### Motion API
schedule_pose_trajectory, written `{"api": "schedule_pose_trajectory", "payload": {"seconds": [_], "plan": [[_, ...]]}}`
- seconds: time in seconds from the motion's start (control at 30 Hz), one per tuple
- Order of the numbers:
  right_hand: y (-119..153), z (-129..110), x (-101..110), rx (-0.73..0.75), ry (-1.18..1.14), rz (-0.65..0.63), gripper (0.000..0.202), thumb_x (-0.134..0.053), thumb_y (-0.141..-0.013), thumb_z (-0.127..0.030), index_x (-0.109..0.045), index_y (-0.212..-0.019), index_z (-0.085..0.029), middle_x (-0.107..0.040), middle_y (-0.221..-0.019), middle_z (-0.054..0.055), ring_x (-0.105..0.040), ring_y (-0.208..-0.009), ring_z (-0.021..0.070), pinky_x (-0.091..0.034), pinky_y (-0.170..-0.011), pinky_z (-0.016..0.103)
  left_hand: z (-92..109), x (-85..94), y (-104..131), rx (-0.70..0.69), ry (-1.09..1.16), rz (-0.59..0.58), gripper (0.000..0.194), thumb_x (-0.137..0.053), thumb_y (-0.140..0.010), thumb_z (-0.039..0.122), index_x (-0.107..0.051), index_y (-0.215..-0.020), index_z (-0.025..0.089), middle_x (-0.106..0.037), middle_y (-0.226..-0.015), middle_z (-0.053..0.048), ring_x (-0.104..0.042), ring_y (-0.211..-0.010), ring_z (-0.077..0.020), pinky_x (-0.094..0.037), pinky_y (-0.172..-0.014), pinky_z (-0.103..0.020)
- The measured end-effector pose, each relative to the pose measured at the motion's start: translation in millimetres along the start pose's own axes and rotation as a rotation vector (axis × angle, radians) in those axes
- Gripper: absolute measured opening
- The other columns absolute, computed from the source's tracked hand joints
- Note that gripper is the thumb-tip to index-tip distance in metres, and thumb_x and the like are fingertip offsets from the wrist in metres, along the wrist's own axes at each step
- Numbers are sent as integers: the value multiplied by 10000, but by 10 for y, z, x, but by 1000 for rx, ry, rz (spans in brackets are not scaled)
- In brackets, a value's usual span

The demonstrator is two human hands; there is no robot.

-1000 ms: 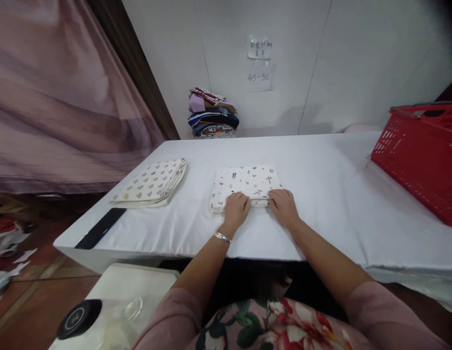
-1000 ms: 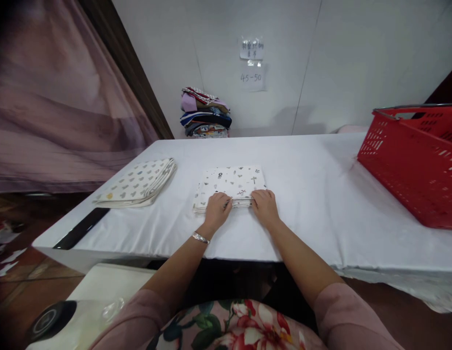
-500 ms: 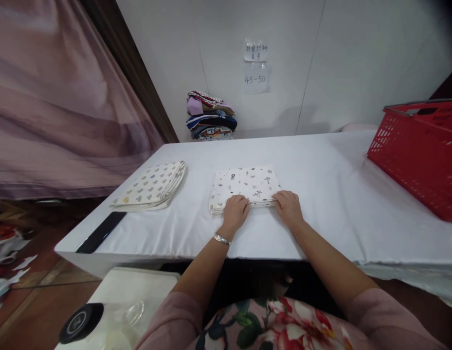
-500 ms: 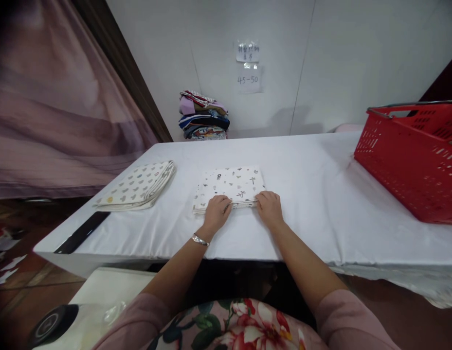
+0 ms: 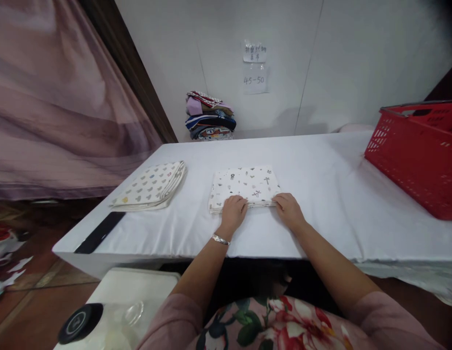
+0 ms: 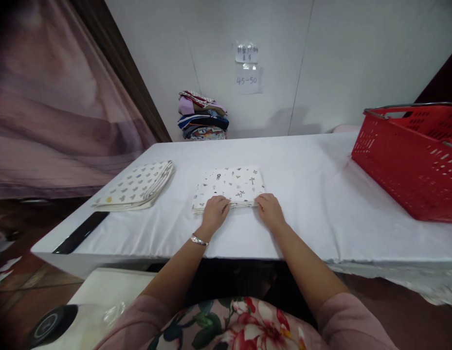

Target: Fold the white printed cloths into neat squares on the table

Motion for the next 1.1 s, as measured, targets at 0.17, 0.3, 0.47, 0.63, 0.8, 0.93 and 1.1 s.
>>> {"api": "schedule_pose_trajectory", "payload": {"seconds": [0.17, 0.3, 0.47, 0.63, 0.8, 0.93, 1.1], "plan": [[11, -15, 12, 1, -28, -20, 310, -455, -803, -103, -671, -989, -224, -647, -999, 74, -544, -966, 240, -467, -826, 416, -5, 5, 10, 12, -8, -10, 172, -476, -907, 235, -636, -968, 224, -619, -957, -52, -521, -948, -202, -403, -827, -373], [30, -17, 19, 3, -37, -10, 329, -478, -775, -105, -661, -1020, -228, -642, -1035, 75, -542, -993, 246, -468, -835, 421, -34, 19, 37, 6, -6, -9, 195, -465, -916, 252, -644, -994, 236, -617, -972, -57, -523, -963, -208, -416, -843, -380], [37, -12, -6, 9, -6, -21, 299, -499, -794, -137, -650, -1040, -210, -632, -1052, 86, -532, -1005, 251, -463, -855, 426, -72, 24, 78, -37, 32, -34, 214, -521, -888, 259, -631, -1072, 248, -611, -1041, -61, -520, -1026, -220, -432, -882, -392], [25, -4, 7, -21, 25, -18, 267, -479, -839, -172, -643, -1047, -213, -623, -1069, 94, -518, -1017, 263, -466, -852, 442, -104, 20, 75, -32, 33, 4, 203, -511, -893, 236, -639, -1052, 234, -616, -1025, -59, -521, -1027, -214, -436, -891, -377], [23, -35, 45, -23, -3, -8, 261, -478, -849, -185, -639, -1052, -211, -621, -1070, 95, -514, -1020, 257, -468, -873, 433, -116, 21, 65, -17, 47, 40, 196, -480, -914, 234, -646, -1017, 217, -631, -1004, -53, -528, -1006, -203, -436, -882, -355], [24, -40, 45, -17, -5, -11, 251, -491, -847, -191, -634, -1053, -210, -629, -1060, 88, -521, -1013, 250, -473, -871, 425, -103, 27, 55, -28, 23, 46, 192, -480, -913, 213, -647, -1004, 188, -639, -981, -61, -535, -986, -206, -443, -862, -351], [24, -6, 22, -4, 41, 10, 239, -444, -880, -184, -646, -1008, -191, -642, -1028, 94, -528, -978, 244, -477, -857, 419, -98, 13, 36, -45, -43, 13, 197, -475, -918, 226, -644, -1017, 214, -639, -994, -53, -542, -959, -200, -452, -836, -346]]}}
Point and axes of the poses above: each hand's wrist, its own y-axis away from the middle knuckle, its own x-axis out of the back of the hand, z = x × y, the point moved 7 cm from there along -y, towards the middle knuckle
